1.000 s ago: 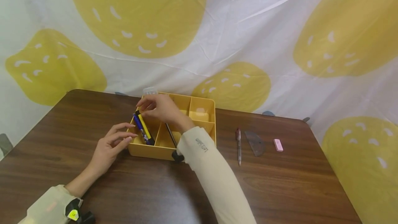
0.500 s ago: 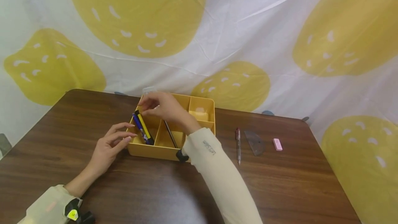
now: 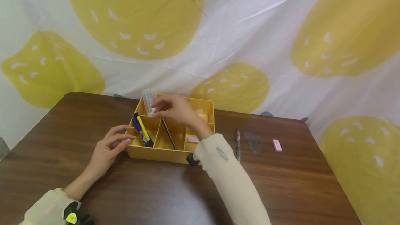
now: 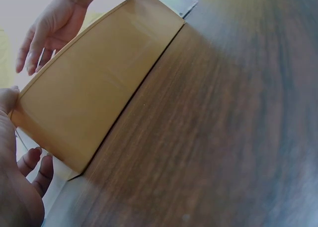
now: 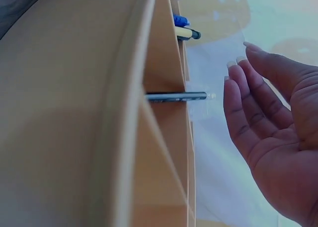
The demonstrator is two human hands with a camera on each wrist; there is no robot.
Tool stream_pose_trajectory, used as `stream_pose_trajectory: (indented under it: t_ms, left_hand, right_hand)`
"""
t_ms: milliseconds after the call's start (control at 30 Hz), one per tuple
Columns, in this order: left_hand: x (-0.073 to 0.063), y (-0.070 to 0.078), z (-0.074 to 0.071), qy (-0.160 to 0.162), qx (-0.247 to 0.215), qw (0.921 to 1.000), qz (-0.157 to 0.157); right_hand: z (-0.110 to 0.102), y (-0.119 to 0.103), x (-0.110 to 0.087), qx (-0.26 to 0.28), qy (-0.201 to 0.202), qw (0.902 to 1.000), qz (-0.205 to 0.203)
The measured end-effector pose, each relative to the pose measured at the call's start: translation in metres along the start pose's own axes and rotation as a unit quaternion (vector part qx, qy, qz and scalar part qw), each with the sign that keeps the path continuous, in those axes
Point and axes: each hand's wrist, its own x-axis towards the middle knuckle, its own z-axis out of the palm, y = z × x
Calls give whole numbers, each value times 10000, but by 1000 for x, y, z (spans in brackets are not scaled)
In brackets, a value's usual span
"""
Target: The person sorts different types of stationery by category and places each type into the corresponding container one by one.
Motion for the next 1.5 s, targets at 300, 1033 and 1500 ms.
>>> stream_pose_trajectory:
  t_ms: [300, 1033, 1500]
  left_hand:
    - [0, -2, 2, 5, -16, 10000, -45]
    - [6, -3, -1, -2, -42, 10000, 58]
    - [5, -2, -1, -3, -47, 10000, 34]
  right_hand:
    - [-10, 0, -17, -70, 216, 9993, 304]
    - [-41, -7, -52, -289, 554, 9978, 223]
    - [-49, 1, -81, -325, 822, 9951, 437]
